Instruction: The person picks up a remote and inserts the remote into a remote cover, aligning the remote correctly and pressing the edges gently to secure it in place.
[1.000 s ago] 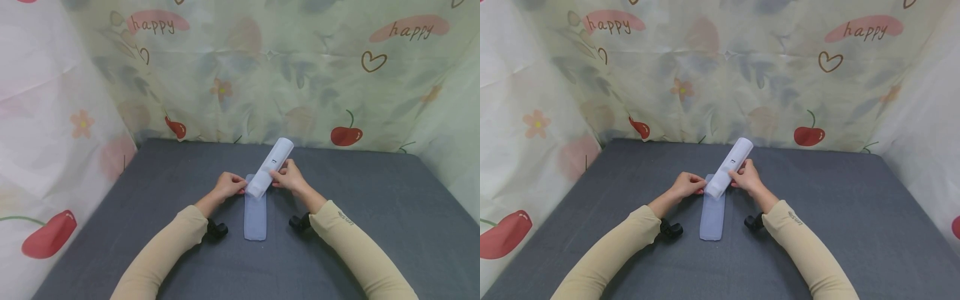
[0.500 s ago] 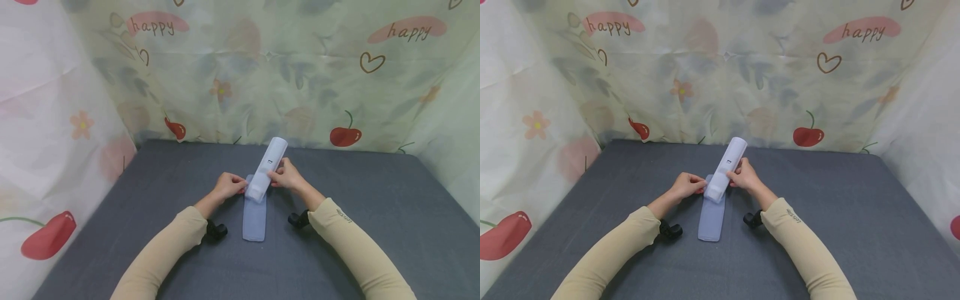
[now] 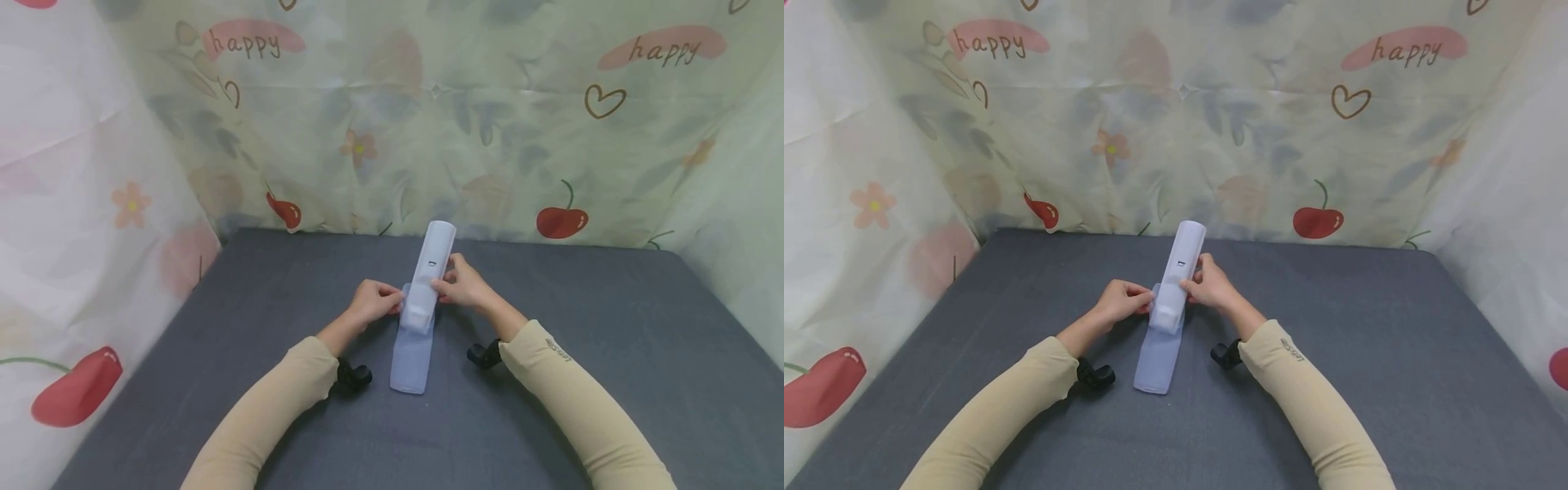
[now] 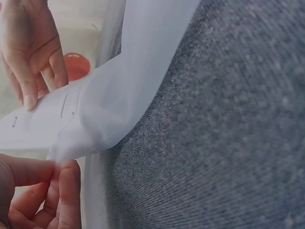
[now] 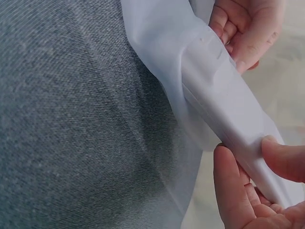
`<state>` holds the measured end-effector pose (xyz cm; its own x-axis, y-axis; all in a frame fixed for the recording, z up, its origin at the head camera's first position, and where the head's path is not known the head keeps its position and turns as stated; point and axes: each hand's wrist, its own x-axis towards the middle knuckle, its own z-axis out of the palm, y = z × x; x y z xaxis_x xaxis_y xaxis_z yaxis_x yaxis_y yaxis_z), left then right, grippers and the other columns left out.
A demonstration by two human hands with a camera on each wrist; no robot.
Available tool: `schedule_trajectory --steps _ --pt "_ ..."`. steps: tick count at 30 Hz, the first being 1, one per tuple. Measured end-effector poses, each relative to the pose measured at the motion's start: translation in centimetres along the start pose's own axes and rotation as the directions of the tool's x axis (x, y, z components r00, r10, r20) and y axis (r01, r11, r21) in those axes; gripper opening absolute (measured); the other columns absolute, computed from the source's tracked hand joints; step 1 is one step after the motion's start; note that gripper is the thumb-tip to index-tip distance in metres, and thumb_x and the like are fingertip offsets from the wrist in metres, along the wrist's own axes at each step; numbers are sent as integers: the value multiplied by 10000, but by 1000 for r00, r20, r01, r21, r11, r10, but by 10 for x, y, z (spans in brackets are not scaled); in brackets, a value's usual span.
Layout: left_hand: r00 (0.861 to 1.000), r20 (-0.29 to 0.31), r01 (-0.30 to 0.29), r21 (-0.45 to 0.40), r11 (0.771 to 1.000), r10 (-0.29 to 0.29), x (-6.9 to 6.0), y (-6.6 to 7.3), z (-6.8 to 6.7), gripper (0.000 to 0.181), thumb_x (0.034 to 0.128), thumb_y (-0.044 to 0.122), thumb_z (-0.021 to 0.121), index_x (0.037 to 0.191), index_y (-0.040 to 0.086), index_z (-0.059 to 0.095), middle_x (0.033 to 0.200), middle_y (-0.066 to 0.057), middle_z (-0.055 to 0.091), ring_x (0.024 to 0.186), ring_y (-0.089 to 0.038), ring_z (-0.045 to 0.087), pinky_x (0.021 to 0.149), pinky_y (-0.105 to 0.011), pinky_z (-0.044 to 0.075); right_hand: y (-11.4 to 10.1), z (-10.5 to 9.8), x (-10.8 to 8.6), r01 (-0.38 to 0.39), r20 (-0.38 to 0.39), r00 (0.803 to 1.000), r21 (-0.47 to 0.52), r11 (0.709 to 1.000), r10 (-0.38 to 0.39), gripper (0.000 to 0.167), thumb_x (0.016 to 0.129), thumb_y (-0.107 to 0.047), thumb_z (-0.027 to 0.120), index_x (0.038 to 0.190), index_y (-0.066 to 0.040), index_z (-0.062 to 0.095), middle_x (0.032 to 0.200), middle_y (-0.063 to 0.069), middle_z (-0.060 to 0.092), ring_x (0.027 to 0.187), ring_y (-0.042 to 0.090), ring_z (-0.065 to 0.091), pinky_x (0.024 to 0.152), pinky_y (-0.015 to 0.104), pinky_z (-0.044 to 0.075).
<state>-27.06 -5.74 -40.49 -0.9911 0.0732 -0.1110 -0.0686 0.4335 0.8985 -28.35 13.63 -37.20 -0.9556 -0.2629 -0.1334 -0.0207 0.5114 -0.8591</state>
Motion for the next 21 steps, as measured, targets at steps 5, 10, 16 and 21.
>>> schedule_trajectory --steps 5,10,16,21 --pt "1000 -5 9 -5 1000 -9 1 0 0 202 880 145 626 965 -13 717 766 -84 693 612 -50 578 640 -204 512 -5 1 -1 14 14 1000 -36 999 -13 489 953 -100 514 1329 24 226 1179 315 529 945 383 639 812 383 550" --pt "1000 -10 8 -11 1000 -9 2 0 1 201 876 141 622 962 -13 719 754 -78 690 608 -49 577 638 -202 509 -5 1 0 22 28 999 -48 999 -20 470 952 -93 513 1316 28 241 1174 318 531 945 395 642 804 386 551" --pt "1000 -15 18 -18 1000 -18 3 1 3 210 888 157 607 982 10 723 808 -97 710 634 -58 608 676 -236 537 -4 0 2 14 72 997 -72 997 -8 520 961 -107 499 1369 25 205 1206 314 510 967 383 637 839 423 538" --pt "999 -26 21 -48 999 -22 4 1 4 213 888 151 614 983 -8 718 817 -118 710 608 -49 597 677 -252 548 -2 1 4 7 88 996 -92 996 2 568 963 -122 500 1407 26 178 1219 307 508 967 365 640 824 410 544"
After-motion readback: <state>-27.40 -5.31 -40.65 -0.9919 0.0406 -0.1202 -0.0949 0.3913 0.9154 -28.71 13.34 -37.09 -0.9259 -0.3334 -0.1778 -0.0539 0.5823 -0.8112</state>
